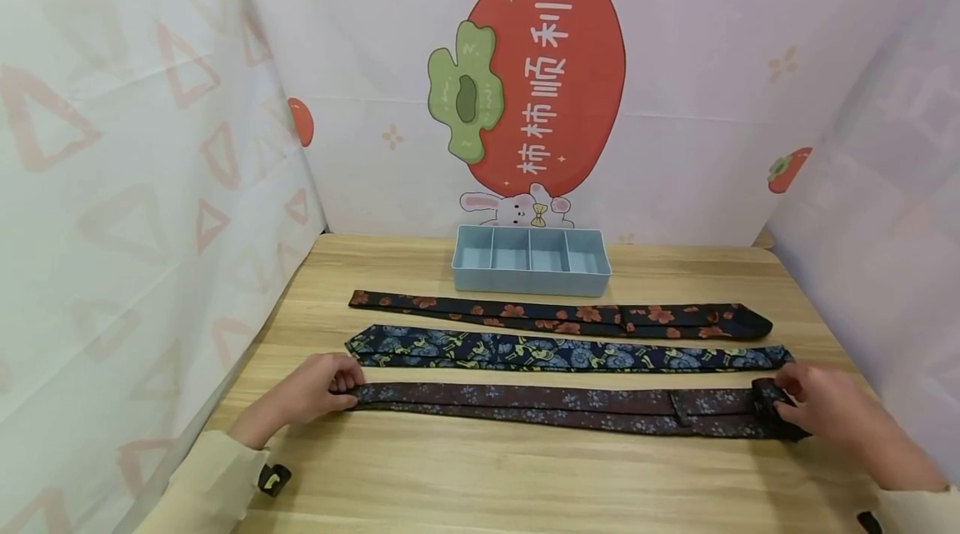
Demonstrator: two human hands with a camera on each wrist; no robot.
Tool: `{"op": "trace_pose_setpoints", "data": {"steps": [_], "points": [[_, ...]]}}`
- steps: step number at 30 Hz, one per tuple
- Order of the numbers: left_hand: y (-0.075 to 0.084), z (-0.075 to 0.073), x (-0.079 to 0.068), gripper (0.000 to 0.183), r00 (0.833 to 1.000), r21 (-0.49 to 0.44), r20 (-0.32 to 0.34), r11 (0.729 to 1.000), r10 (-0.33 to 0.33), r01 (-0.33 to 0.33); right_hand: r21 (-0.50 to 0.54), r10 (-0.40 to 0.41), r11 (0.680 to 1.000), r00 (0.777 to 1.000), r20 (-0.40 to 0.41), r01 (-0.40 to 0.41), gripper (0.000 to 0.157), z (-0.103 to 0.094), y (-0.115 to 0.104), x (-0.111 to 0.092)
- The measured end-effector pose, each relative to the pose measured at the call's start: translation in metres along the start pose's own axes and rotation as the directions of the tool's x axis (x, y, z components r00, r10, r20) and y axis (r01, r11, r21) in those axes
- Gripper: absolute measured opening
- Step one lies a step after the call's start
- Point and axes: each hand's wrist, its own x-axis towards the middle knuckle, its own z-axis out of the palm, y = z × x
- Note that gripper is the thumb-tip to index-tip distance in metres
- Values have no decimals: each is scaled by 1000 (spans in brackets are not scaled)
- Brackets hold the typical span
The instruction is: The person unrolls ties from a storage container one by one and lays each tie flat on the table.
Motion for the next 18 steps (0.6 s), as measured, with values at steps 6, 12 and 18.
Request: {"op": "trace_pose_setpoints", "data": {"steps": [6,12,18], "points": [[1,-1,0,15,1000,4,0,1000,7,-7,7,17,1000,1000,-4,-17,25,-5,2,-3],[1,-1,0,15,1000,9,-1,1000,1,-1,0,-62,998,997,-37,62,27,-5,-20,-1],[-2,-1,-2,15,1000,23,-13,1000,2,-2,-34,-126,992,990,-69,124,35,10,-17,-4]]}}
